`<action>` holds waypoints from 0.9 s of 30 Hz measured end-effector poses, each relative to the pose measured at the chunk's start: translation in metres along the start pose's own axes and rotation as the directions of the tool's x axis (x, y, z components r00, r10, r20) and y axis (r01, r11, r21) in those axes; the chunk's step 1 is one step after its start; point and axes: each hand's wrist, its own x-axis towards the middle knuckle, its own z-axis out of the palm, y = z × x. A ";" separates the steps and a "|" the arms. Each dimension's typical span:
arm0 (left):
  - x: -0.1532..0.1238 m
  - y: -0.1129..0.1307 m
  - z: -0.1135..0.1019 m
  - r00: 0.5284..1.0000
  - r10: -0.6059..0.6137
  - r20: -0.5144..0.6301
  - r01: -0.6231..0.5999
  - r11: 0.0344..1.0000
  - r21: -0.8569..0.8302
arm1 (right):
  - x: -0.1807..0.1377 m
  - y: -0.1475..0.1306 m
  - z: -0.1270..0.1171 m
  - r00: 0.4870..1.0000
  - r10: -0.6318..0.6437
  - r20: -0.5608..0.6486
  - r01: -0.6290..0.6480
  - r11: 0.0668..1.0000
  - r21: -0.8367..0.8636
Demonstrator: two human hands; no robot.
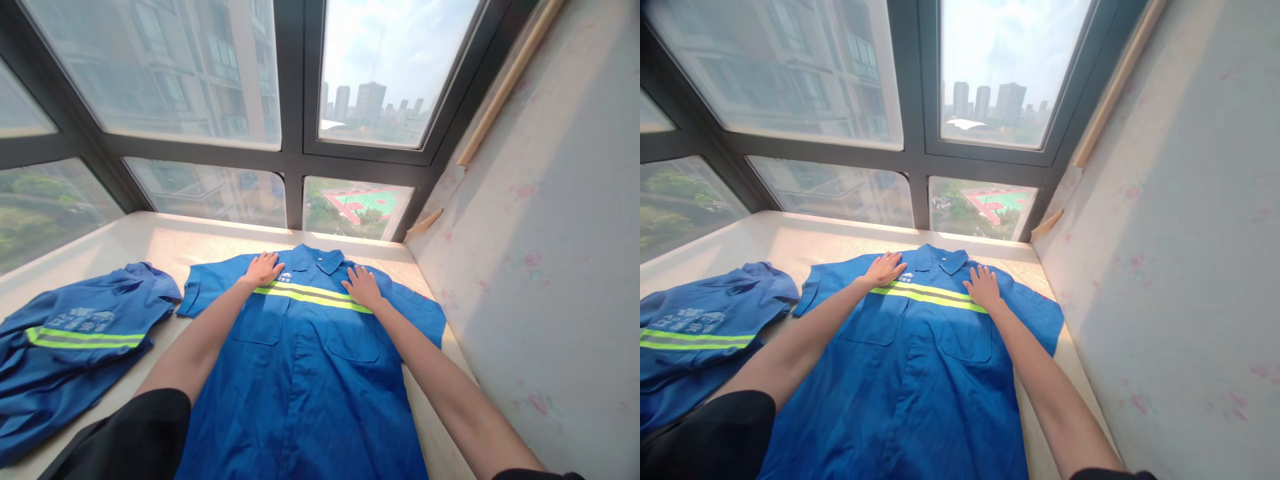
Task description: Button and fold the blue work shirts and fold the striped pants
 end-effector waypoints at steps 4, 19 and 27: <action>-0.001 -0.009 0.017 0.997 -0.074 0.008 0.074 0.997 -0.004 | -0.006 0.011 0.010 0.999 0.014 0.030 -0.014 1.000 0.024; 0.000 -0.018 0.017 0.990 -0.138 -0.038 0.138 0.990 0.007 | -0.029 0.075 0.016 0.993 -0.006 -0.115 0.030 0.977 0.212; 0.001 -0.024 0.019 0.990 -0.133 -0.041 0.134 0.991 0.021 | -0.045 0.114 0.007 1.000 -0.012 -0.026 0.015 0.993 0.117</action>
